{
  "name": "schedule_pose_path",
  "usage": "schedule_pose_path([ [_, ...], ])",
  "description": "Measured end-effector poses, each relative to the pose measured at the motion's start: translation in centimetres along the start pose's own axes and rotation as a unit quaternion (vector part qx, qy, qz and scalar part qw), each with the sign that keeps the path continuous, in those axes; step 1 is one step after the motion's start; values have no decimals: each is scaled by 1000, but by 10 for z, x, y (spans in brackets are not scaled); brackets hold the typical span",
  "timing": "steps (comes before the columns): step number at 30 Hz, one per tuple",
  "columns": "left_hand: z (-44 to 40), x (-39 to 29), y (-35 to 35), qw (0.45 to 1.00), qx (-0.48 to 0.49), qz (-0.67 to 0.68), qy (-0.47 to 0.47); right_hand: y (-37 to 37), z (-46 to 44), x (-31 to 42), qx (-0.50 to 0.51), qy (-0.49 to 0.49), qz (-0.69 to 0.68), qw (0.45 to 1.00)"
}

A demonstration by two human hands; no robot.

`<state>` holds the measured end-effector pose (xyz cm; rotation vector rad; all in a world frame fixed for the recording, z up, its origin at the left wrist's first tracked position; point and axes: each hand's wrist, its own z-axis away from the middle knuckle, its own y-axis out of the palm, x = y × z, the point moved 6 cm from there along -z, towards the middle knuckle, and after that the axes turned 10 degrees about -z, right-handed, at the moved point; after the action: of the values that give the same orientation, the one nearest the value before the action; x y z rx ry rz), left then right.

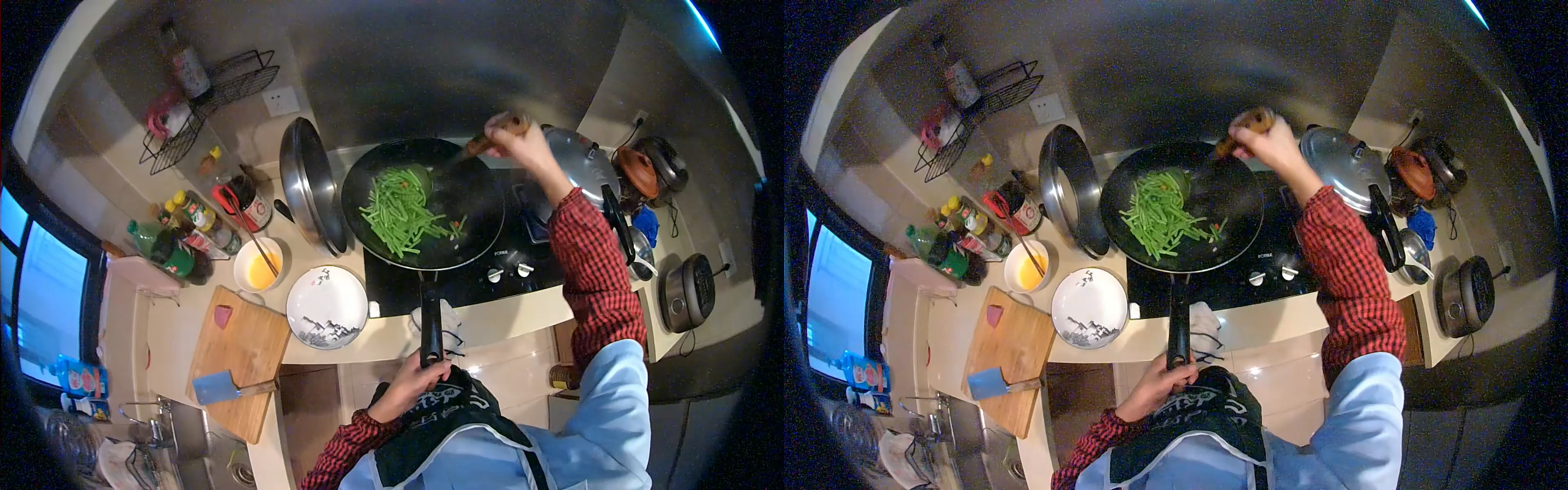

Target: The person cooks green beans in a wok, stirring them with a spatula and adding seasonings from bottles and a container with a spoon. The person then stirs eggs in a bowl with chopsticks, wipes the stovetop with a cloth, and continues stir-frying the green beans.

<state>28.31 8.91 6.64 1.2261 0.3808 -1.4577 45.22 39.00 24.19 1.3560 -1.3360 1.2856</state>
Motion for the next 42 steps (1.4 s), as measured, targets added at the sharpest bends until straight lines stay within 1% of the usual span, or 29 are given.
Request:
schedule_pose_path([
  [2, -1, 1, 0, 1000, -3, -7, -9, 18, 3, 37, 46, -51, 48, 997],
  [4, -2, 3, 0, 1000, -3, -17, -16, 41, 8, 43, 60, -37, 27, 997],
  [7, -2, 2, -1, 1000, -9, -6, -5, 64, 8, 21, 94, -2, 13, 996],
  [9, -1, 0, 0, 1000, -3, -11, -11, 67, 9, 12, 100, -1, 74, 992],
  [10, -2, 3, -1, 1000, -3, -11, -11, 64, 10, 13, 100, -1, 74, 992],
  [12, -7, 9, -4, 1000, 3, -18, 10, 46, 12, 27, 64, -41, 147, 986],
  [14, -7, 6, -2, 1000, -9, -19, 13, 17, 10, 46, 24, -20, 257, 966],
  [15, -7, 5, -2, 999, -22, -22, 14, 5, 11, 63, 7, -61, 304, 951],
  [17, -8, 7, -4, 999, -20, -25, 3, -29, -1, 67, -87, -108, 409, 902],
  [18, -9, 9, -5, 999, -18, -29, -8, -35, -3, 63, -87, -109, 409, 902],
  [20, -8, 10, -5, 1000, -11, -27, 0, -46, -4, 50, -98, -45, 381, 918],
  [21, -8, 10, -5, 1000, -4, -25, 7, -44, -3, 40, -99, -44, 381, 918],
  [22, -6, 9, -4, 1000, -4, -26, 6, -44, -1, 17, -119, 25, 277, 953],
  [23, -4, 6, -2, 999, -1, -33, -2, -41, 4, 0, -136, 91, 168, 972],
  [24, -4, 2, -2, 999, 1, -41, -8, -31, 18, 8, -155, 58, 138, 977],
  [25, -3, 0, -2, 999, 0, -42, -7, -32, 21, 9, -154, 57, 137, 977],
  [27, -1, 1, -1, 1000, 0, -30, -9, -34, 24, 11, -133, 11, 29, 991],
  [28, -2, 0, -1, 1000, -1, -30, -8, -40, 20, 15, -102, 8, 96, 990],
  [29, -1, 0, -1, 999, -4, -31, -6, -46, 14, 17, -102, 7, 95, 990],
  [30, -1, 0, -2, 999, -6, -32, -6, -49, 8, 23, -98, -15, 215, 972],
  [31, 0, 0, -2, 999, -7, -32, -6, -49, 5, 27, -94, -36, 331, 938],
  [33, 1, 1, -1, 1000, -7, -9, -8, -45, -6, 14, -113, -42, 348, 930],
  [35, 1, 3, -1, 1000, -8, -4, -2, -41, -32, -28, -95, -99, 212, 967],
  [37, -1, 6, -2, 1000, -9, 2, 5, 0, -20, -32, 16, -93, 51, 994],
  [38, -2, 9, -3, 1000, -9, -3, 1, 15, -14, -30, 70, -133, 124, 981],
  [39, -2, 10, -3, 1000, -10, -9, -3, 33, -1, -25, 129, -148, 83, 977],
  [40, -2, 10, -3, 1000, -11, -7, -4, 51, 17, -8, 204, -252, 153, 934],
  [41, -1, 9, -3, 1000, -8, -5, -2, 67, 39, 12, 273, -350, 220, 869],
  [42, -2, 7, -2, 1000, -6, -2, 1, 77, 57, 26, 329, -335, 234, 851],
])
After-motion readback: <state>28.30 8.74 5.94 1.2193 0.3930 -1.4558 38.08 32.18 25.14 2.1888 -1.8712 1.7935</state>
